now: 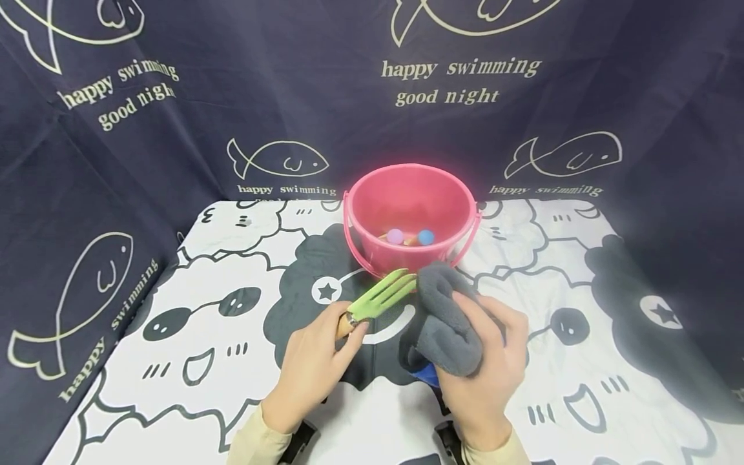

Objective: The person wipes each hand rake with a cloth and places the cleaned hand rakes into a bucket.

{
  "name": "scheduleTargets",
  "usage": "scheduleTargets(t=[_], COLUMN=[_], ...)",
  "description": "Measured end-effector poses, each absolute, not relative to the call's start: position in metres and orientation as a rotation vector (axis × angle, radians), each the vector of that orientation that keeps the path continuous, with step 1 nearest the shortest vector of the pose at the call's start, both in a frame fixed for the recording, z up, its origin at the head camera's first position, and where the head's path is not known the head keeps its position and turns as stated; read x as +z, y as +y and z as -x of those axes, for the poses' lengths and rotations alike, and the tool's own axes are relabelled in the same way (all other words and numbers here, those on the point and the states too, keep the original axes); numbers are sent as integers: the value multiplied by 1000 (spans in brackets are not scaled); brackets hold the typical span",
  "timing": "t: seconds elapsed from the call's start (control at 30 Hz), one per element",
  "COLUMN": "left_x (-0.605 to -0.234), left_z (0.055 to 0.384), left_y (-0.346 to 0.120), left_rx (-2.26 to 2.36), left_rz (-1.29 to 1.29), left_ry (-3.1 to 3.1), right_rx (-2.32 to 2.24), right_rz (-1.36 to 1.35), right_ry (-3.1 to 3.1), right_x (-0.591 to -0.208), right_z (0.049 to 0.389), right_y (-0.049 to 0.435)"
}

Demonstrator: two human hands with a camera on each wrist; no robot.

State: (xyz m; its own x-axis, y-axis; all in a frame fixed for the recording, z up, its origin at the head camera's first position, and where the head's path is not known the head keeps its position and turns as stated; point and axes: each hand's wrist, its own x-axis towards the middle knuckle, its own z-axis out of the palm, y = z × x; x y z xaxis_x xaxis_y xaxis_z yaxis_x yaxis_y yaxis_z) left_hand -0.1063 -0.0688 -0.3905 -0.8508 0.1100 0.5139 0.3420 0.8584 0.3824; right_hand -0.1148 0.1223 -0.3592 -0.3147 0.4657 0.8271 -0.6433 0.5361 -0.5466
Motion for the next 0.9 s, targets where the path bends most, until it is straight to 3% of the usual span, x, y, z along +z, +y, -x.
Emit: scheduleTargets(t=[0.2,0.37,0.6,0.9], left_x=[-390,-391,-392,-393], left_z=[107,107,106,106], left_y=[-70,-71,-69,-73], left_rx=[-662,-610,-582,-542], left_rz=[341,348,403,501], left_ry=[-2530,-2488,-2455,-2272], right_rx=[1096,1130,1060,824], right_rz=[-128,-342,-673,-730], right_ry=[-1388,-1356,-1674,-1925], right_x=[-345,-338,-356,-374], right_z=[106,99,101,105], right_y=[117,107,107,108])
